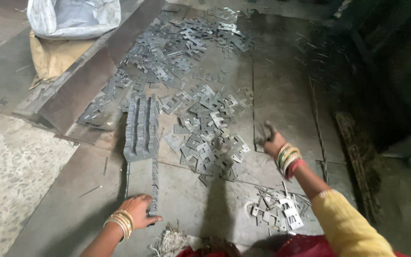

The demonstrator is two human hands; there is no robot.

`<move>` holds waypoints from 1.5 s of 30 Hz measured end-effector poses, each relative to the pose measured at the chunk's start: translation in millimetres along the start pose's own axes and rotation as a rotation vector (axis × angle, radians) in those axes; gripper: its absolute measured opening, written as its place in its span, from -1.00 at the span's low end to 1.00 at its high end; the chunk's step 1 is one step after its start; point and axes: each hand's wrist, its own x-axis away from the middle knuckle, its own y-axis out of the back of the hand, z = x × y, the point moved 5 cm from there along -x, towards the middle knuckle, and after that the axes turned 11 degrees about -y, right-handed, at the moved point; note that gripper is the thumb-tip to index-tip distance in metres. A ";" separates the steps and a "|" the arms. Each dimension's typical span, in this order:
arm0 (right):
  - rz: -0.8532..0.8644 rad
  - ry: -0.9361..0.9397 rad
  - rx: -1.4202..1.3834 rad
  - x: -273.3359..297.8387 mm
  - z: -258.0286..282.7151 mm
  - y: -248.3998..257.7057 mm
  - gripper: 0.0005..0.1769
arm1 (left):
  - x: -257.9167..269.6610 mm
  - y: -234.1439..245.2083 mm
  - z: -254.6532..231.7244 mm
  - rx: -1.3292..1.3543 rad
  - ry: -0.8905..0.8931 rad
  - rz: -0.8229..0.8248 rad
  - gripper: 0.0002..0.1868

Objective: The person sits on the floor and repeatedly picks up small metal brackets from a scattered pile. They align and stack the brackets into neat vertical columns on the floor.

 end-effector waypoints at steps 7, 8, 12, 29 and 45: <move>-0.252 -0.047 0.353 -116.9 1.4 -7.7 -0.42 | -3.2 -0.4 1.9 0.032 0.030 0.030 -0.22; -0.268 -0.028 0.326 -130.6 0.0 -12.2 -0.43 | -2.8 1.3 2.1 0.030 0.032 0.030 -0.22; -0.252 -0.092 0.416 -152.9 -23.9 -29.8 -0.52 | -1.9 1.6 1.0 0.063 0.055 0.047 -0.20; 0.209 0.292 0.569 158.4 -73.7 3.6 -0.34 | -1.7 32.4 -18.1 -0.048 0.019 0.158 -0.14; 0.138 0.439 0.235 70.7 96.0 -117.8 -0.37 | 89.2 73.9 -87.6 0.070 0.047 0.254 -0.27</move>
